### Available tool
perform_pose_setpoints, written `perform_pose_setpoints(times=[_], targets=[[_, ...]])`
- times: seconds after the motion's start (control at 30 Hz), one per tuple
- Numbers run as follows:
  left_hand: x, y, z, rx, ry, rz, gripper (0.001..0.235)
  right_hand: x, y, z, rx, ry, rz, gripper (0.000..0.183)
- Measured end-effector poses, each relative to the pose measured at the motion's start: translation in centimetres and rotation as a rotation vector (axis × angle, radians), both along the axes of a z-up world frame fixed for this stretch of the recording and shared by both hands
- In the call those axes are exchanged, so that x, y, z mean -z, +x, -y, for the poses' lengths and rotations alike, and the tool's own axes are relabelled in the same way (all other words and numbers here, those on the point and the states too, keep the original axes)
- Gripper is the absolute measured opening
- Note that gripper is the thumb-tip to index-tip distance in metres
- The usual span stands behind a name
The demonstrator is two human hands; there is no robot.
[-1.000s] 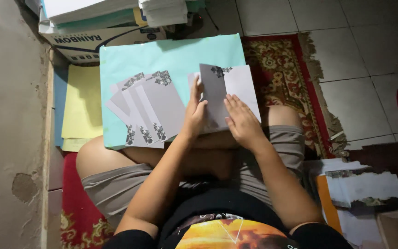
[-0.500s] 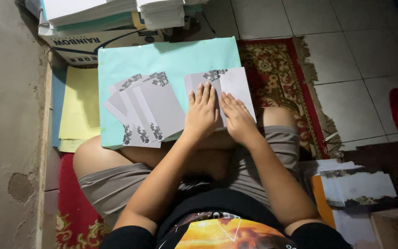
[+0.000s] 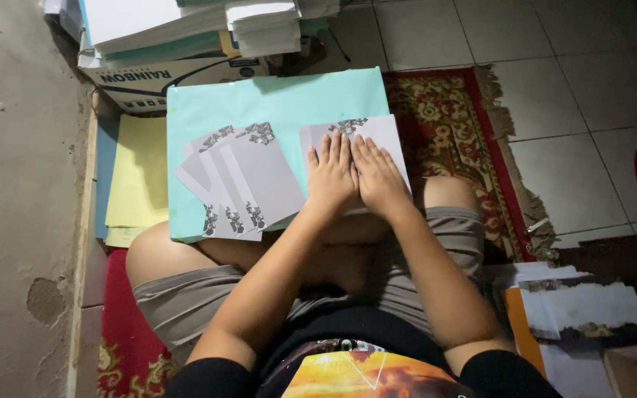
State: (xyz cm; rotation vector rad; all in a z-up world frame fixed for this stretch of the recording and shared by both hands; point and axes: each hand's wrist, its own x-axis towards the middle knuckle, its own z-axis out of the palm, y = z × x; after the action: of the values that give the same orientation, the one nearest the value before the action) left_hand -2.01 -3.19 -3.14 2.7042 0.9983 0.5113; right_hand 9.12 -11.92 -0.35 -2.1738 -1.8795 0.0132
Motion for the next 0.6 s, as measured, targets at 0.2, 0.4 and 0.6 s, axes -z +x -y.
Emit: perform_pose_setpoints(times=[0.2, 0.4, 0.6], targets=[[-1.8, 1.8, -3.4, -0.003, 0.025, -0.084, 0.065, 0.2, -2.0, 4.7, 0.028, -0.026, 0.006, 0.068], [-3.7, 0.8, -2.5, -0.020, 0.048, -0.008, 0.060, -0.2, -1.4, 3.3, 0.015, -0.048, 0.079, 0.069], [-2.5, 0.9, -3.0, -0.003, 0.012, 0.061, 0.069, 0.6, 1.2, -1.9, -0.004, -0.010, 0.089, 0.064]])
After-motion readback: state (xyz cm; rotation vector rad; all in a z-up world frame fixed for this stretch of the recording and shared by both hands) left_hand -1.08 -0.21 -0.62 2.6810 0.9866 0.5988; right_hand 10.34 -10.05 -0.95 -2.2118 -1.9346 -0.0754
